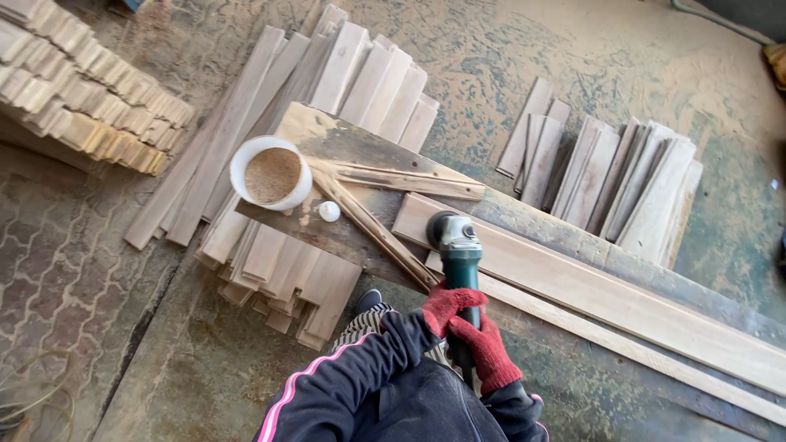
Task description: Sanding a piece of wood with an angle grinder equipped with a sanding disc.
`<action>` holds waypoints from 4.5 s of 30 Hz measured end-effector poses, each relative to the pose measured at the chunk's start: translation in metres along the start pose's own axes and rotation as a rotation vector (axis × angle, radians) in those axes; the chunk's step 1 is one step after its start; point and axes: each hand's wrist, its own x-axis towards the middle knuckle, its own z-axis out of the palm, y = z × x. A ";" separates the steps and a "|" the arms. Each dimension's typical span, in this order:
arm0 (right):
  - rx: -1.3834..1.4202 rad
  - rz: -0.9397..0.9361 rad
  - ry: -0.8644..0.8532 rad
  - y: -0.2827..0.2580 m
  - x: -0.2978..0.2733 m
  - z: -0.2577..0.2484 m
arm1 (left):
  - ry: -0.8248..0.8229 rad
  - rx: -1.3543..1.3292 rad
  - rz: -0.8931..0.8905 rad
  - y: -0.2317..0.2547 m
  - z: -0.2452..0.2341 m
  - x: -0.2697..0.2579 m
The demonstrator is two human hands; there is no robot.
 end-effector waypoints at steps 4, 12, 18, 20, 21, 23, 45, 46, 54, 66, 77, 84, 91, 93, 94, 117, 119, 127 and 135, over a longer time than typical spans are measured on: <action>0.143 -0.005 0.143 0.035 0.000 -0.053 | -0.066 0.128 -0.105 -0.043 0.035 0.029; 0.088 0.044 0.102 0.019 -0.006 -0.046 | -0.040 0.102 -0.059 -0.044 0.028 0.024; -0.032 0.008 -0.084 -0.021 -0.010 -0.003 | 0.025 -0.019 0.066 -0.010 0.000 -0.006; -0.052 0.004 -0.102 -0.023 -0.010 -0.003 | 0.075 0.010 0.061 -0.008 0.002 -0.011; -0.070 0.017 -0.083 -0.022 -0.009 -0.007 | 0.077 0.006 0.060 -0.010 0.004 -0.010; -0.089 0.030 -0.055 -0.012 -0.006 -0.022 | 0.072 0.001 0.053 -0.018 0.015 -0.005; 0.092 0.029 0.182 -0.017 0.005 -0.040 | -0.010 0.171 -0.103 -0.009 0.054 0.041; 0.046 0.037 0.149 -0.022 0.008 -0.032 | 0.016 0.114 -0.087 -0.002 0.047 0.037; -0.133 0.054 -0.056 -0.064 0.020 0.028 | 0.077 -0.101 0.107 0.031 -0.011 0.034; -0.229 0.045 -0.158 -0.070 0.021 0.020 | 0.156 -0.183 0.161 0.033 -0.006 0.002; -0.176 0.044 -0.127 -0.080 0.025 0.008 | 0.118 -0.153 0.122 0.037 0.013 0.019; -0.247 0.067 -0.212 -0.081 0.019 0.020 | 0.158 -0.189 0.148 0.033 -0.003 0.000; -0.214 -0.049 -0.033 -0.078 0.021 0.020 | 0.271 -0.171 0.050 0.019 0.003 0.061; -0.191 0.017 -0.078 -0.074 0.015 0.000 | 0.148 -0.118 0.056 0.022 0.015 0.037; -0.163 0.084 -0.119 -0.071 0.012 -0.011 | 0.024 -0.062 0.055 0.023 0.022 0.025; 0.209 -0.017 0.225 -0.005 0.001 -0.108 | -0.067 0.232 -0.124 -0.054 0.109 0.066; 0.163 0.006 0.185 -0.014 0.012 -0.091 | -0.018 0.214 -0.091 -0.036 0.092 0.059; -0.068 0.031 -0.035 -0.055 0.029 -0.007 | 0.035 -0.075 0.078 0.017 0.017 0.047; -0.142 0.032 -0.159 -0.085 0.017 0.046 | 0.073 -0.208 0.134 0.039 -0.023 0.042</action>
